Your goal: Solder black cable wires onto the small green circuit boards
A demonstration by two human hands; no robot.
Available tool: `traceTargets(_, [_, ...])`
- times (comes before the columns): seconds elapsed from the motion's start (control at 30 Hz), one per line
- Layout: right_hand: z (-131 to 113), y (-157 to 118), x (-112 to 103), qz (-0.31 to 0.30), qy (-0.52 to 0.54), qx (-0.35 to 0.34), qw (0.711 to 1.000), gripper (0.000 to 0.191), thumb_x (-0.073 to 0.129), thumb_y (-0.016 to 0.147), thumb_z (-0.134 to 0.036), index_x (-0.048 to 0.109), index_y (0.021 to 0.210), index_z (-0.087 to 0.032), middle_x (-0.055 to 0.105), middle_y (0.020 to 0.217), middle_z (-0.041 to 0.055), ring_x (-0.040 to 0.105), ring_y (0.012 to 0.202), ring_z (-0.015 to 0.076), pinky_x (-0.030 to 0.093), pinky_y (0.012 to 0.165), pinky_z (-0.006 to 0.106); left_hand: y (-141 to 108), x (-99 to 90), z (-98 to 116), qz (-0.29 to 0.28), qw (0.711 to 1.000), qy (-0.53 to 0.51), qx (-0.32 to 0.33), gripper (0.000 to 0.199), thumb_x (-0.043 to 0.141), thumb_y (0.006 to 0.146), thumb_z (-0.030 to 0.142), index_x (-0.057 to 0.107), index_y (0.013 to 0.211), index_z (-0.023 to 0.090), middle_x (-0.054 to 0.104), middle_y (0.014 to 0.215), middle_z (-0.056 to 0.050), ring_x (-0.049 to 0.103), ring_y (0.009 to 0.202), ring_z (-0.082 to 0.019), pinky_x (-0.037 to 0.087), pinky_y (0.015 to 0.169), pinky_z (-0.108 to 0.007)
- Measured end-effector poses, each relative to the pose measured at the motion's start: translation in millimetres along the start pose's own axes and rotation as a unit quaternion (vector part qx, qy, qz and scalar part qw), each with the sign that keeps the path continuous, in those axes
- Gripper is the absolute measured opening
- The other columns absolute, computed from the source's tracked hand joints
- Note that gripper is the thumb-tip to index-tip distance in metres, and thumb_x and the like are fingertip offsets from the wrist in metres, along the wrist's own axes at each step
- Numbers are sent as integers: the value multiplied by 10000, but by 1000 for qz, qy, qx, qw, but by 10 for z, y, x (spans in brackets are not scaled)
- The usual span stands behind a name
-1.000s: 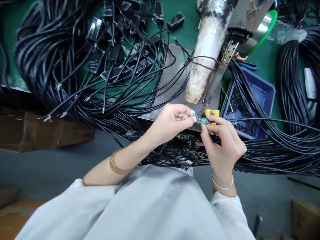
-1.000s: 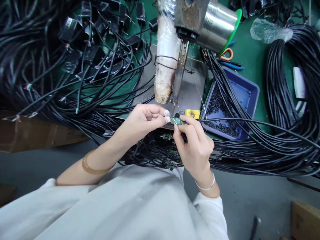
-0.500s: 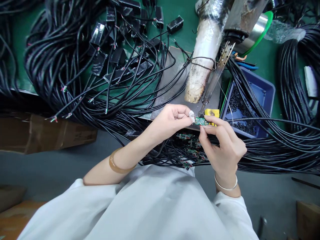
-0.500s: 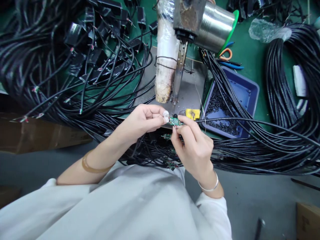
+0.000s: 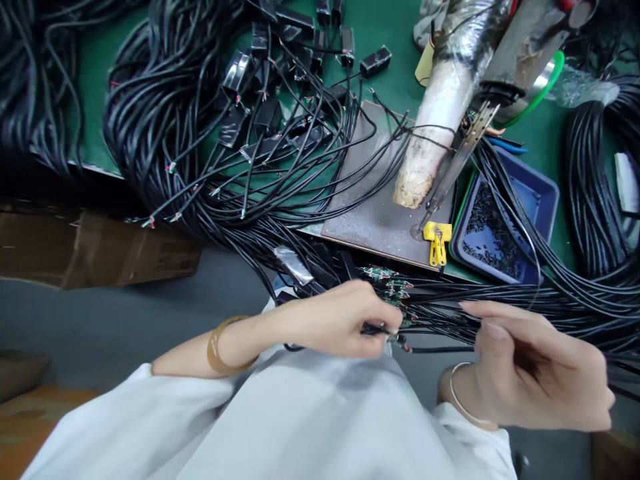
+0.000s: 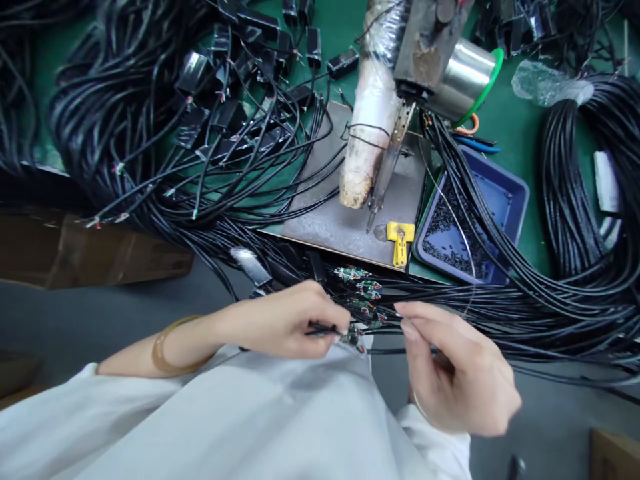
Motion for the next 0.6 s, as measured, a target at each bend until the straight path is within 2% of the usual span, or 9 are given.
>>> traceTargets(0.1, [74, -23, 112, -33, -21, -4, 999, 53, 683, 873, -167, 680, 851, -214, 754, 784, -11, 698, 613, 124, 541, 587, 243, -61, 196, -113, -30, 992, 121, -1, 126, 582, 829, 125, 637, 731, 181, 617, 686, -5, 529, 632, -132, 379, 621, -258])
traceTargets(0.17, [181, -30, 239, -40, -51, -24, 998, 58, 713, 859, -166, 675, 861, -210, 741, 757, -36, 650, 551, 80, 496, 572, 206, -79, 85, -131, 20, 989, 146, -1, 137, 590, 907, 228, 694, 833, 179, 691, 829, -64, 613, 761, -184, 428, 682, -289])
traceTargets(0.23, [331, -42, 396, -59, -77, -42, 994, 57, 711, 879, -230, 667, 853, -203, 687, 653, -57, 590, 478, 61, 442, 524, 198, -121, -259, -80, 129, 983, 134, 1, 210, 544, 965, 290, 713, 927, 170, 716, 907, -93, 635, 823, -200, 459, 744, -312])
traceTargets(0.3, [513, -46, 497, -68, -84, -23, 994, 113, 686, 904, -292, 659, 854, -194, 641, 593, -64, 573, 456, 67, 423, 507, 205, -227, -749, 29, 272, 947, 168, 9, 248, 505, 989, 279, 708, 891, 174, 723, 893, -86, 631, 827, -197, 465, 800, -332])
traceTargets(0.37, [631, -37, 518, -61, -84, -2, 995, 147, 670, 915, -322, 654, 860, -187, 651, 613, -54, 588, 471, 75, 430, 515, 211, -425, -1265, 128, 440, 855, 274, -29, 213, 526, 961, 245, 706, 865, 183, 714, 937, -100, 625, 920, -238, 449, 884, -382])
traceTargets(0.4, [651, -27, 509, -55, -83, 3, 995, 149, 670, 914, -323, 654, 864, -184, 667, 641, -46, 598, 482, 77, 434, 521, 212, -494, -1454, 127, 483, 813, 318, -70, 170, 556, 936, 238, 711, 905, 175, 705, 1004, -124, 614, 1000, -272, 438, 924, -412])
traceTargets(0.43, [648, -14, 493, -49, -81, 3, 996, 141, 675, 911, -317, 656, 870, -183, 680, 668, -40, 606, 492, 77, 438, 527, 213, -518, -1593, 89, 491, 789, 350, -113, 153, 583, 911, 236, 713, 939, 160, 695, 1030, -143, 605, 1042, -300, 432, 941, -434])
traceTargets(0.5, [600, 17, 457, -40, -76, -8, 996, 113, 685, 902, -293, 663, 881, -183, 696, 706, -34, 615, 505, 76, 443, 533, 213, -517, -1760, -45, 466, 778, 383, -178, 163, 587, 887, 218, 715, 941, 134, 694, 969, -147, 619, 1014, -318, 437, 915, -446])
traceTargets(0.6, [521, 60, 394, -22, -78, -30, 996, 84, 701, 887, -261, 671, 880, -184, 704, 731, -29, 623, 512, 76, 449, 532, 215, -602, -1861, -192, 468, 802, 335, -161, 178, 576, 901, 251, 717, 868, 147, 698, 849, -93, 621, 892, -259, 437, 855, -401])
Point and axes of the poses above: each hand's wrist, its own y-axis towards the middle knuckle, its own x-axis out of the palm, z = x × y, the point moved 8 cm from there along y, towards the middle knuckle
